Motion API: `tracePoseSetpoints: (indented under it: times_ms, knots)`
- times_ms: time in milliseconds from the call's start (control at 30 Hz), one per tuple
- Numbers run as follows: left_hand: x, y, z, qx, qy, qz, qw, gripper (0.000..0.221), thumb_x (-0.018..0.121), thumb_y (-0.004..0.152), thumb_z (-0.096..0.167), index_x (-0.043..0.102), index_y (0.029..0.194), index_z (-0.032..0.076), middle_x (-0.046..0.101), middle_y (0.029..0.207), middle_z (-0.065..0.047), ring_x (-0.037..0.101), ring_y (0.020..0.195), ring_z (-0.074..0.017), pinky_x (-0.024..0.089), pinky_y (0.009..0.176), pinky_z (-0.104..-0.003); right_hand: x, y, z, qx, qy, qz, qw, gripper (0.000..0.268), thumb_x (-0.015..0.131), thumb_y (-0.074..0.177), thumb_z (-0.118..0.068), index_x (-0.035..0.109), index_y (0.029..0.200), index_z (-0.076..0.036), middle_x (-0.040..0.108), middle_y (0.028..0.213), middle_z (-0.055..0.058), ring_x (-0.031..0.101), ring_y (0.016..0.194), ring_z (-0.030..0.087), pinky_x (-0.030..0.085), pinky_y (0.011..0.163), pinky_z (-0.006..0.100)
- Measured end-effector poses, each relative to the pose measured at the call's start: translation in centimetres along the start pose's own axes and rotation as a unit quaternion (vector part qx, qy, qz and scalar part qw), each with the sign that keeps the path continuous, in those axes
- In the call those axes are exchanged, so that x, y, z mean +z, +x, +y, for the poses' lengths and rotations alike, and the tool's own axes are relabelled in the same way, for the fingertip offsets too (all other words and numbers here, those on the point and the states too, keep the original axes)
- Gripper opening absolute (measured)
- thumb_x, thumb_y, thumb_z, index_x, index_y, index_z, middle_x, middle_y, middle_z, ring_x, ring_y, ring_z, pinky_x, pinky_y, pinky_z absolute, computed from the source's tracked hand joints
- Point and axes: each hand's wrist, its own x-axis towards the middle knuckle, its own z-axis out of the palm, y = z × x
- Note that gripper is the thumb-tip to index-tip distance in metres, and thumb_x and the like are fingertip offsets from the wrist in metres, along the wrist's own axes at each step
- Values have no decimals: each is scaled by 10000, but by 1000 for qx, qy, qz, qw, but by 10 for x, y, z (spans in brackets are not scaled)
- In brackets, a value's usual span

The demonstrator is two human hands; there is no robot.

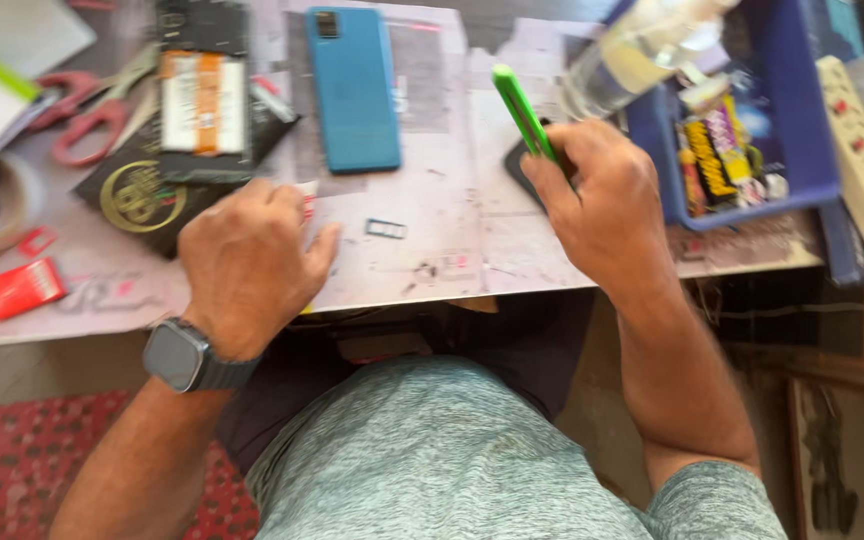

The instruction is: The person handles a small red component and a disassembled smartphone on a cluttered workbench. They use a green utility knife to scrape adhesive residue from the back of a blue smartphone casing.

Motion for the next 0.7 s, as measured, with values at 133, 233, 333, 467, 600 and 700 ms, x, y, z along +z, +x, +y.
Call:
tracePoseSetpoints:
  times_ms: [133,233,333,467,600,700]
  knots:
    - [11,0,1,-12,34,3,999,248,746,876,326,747,880,78,715,844,-117,700,723,-315,544,617,-435,-15,-31,23,27,-3,-3,1000,151,726,979,-115,693,1078,-6,687,960,166,668,849,303,520,759,394]
    - [16,-4,-3,-20,48,3,999,187,706,918,257,743,869,80,706,813,-107,690,690,-320,541,597,-441,-1,-43,34,61,23,-20,998,125,702,955,-101,686,1038,-10,671,922,153,666,831,300,519,742,394]
    - [18,-5,-5,-19,53,20,998,154,686,906,213,733,849,78,708,820,-108,685,678,-322,535,581,-447,15,-48,31,71,29,-37,996,138,734,961,-128,684,990,-2,640,880,163,640,810,329,493,719,418]
    - [14,-9,-5,-29,49,26,998,152,694,863,220,713,778,95,698,787,-124,676,673,-344,528,585,-465,16,-51,17,42,-40,-35,998,157,786,928,-165,723,957,-25,634,863,168,636,819,362,477,715,457]
    - [9,-14,-4,-15,21,29,999,166,692,848,216,692,755,78,682,779,-132,657,666,-344,510,592,-464,3,-52,21,27,-68,10,997,276,798,891,-167,708,1100,-10,666,957,161,644,904,364,500,782,458]
    - [6,-18,-2,-9,11,20,1000,178,687,834,199,669,716,67,666,758,-127,640,654,-339,491,577,-459,-2,-45,37,10,-154,34,987,332,802,877,-156,695,1156,-11,699,1035,160,647,979,369,507,841,472]
